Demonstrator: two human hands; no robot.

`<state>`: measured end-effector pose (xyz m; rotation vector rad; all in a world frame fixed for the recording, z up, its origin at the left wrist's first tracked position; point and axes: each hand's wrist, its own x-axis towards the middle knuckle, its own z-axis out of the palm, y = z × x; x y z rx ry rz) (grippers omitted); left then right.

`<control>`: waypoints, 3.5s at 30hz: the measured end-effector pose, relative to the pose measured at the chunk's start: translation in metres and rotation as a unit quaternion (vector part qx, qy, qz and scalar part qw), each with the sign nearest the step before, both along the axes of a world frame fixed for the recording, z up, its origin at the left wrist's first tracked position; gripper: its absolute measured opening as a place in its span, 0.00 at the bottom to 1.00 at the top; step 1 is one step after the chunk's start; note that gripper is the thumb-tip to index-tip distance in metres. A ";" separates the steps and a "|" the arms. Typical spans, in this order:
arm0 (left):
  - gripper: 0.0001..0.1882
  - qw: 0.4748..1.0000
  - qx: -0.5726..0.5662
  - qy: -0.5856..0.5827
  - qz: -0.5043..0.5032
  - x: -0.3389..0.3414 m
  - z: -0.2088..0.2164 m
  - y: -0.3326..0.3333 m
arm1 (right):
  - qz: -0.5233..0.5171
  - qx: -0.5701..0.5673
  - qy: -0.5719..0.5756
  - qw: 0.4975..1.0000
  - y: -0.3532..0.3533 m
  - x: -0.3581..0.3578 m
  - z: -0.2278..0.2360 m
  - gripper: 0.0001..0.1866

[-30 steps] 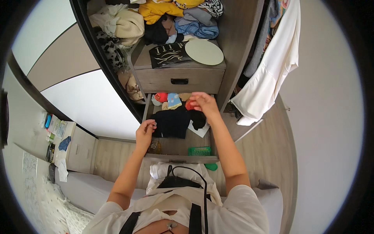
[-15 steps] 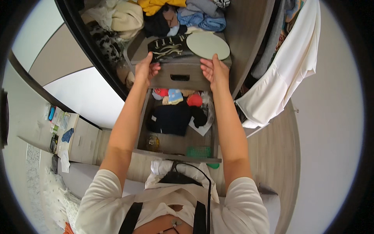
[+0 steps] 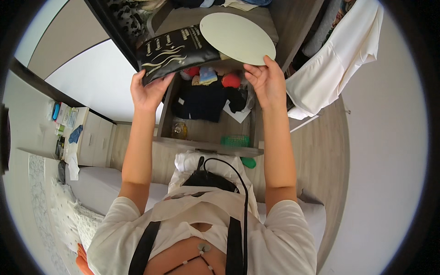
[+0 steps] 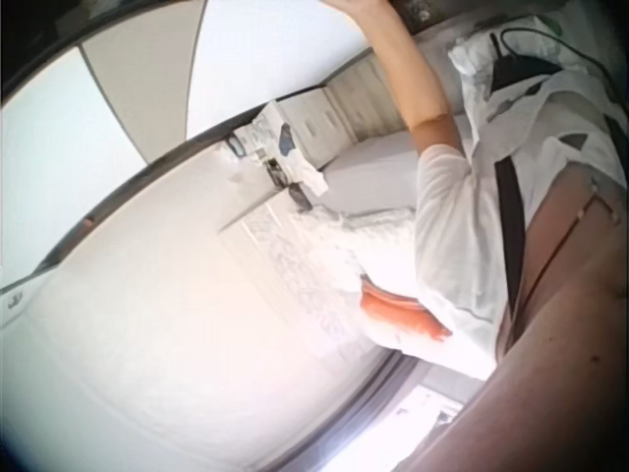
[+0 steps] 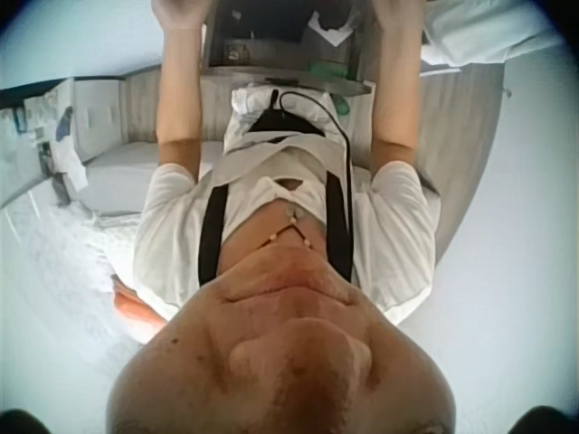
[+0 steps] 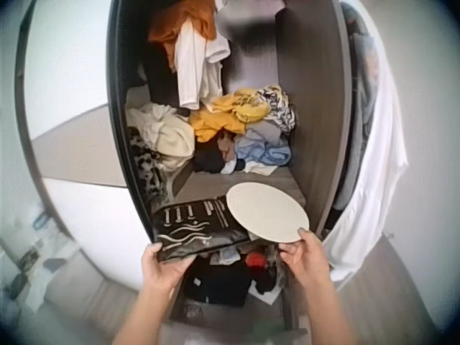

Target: The person organizes items in a drawer, removing a sheet of labels, a gray pouch, a mirror, and several packaged items, then places a mirror and two boxes on a bed.

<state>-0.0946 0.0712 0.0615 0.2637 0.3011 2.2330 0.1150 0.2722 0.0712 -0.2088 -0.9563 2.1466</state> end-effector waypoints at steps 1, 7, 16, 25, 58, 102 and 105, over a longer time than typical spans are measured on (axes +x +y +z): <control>0.27 1.000 -0.005 -0.018 -0.006 0.003 -0.006 -0.015 | 0.017 -0.011 0.014 1.000 -0.004 0.011 -0.002 0.15; 0.26 0.993 -0.094 -0.030 -0.060 0.036 -0.043 -0.075 | 0.027 -0.022 -0.013 0.999 -0.040 0.060 -0.020 0.14; 0.20 0.978 -0.168 -0.083 -0.093 0.023 -0.094 -0.033 | -0.065 -0.045 -0.182 0.980 -0.072 0.082 -0.061 0.12; 0.18 0.751 -0.544 0.370 -0.049 0.018 -0.135 -0.002 | -0.054 -0.025 -0.214 0.975 -0.071 0.075 -0.073 0.14; 0.15 0.897 -0.417 0.146 -0.006 0.001 -0.142 0.002 | 0.086 0.092 -0.491 0.862 -0.010 -0.033 -0.142 0.11; 0.15 0.502 -0.400 0.727 0.245 0.025 -0.133 0.011 | -0.004 0.332 -0.371 0.867 -0.006 -0.031 -0.090 0.20; 0.13 0.527 -0.399 0.702 0.266 0.024 -0.129 0.008 | -0.008 0.123 -0.286 0.950 -0.005 -0.069 -0.071 0.18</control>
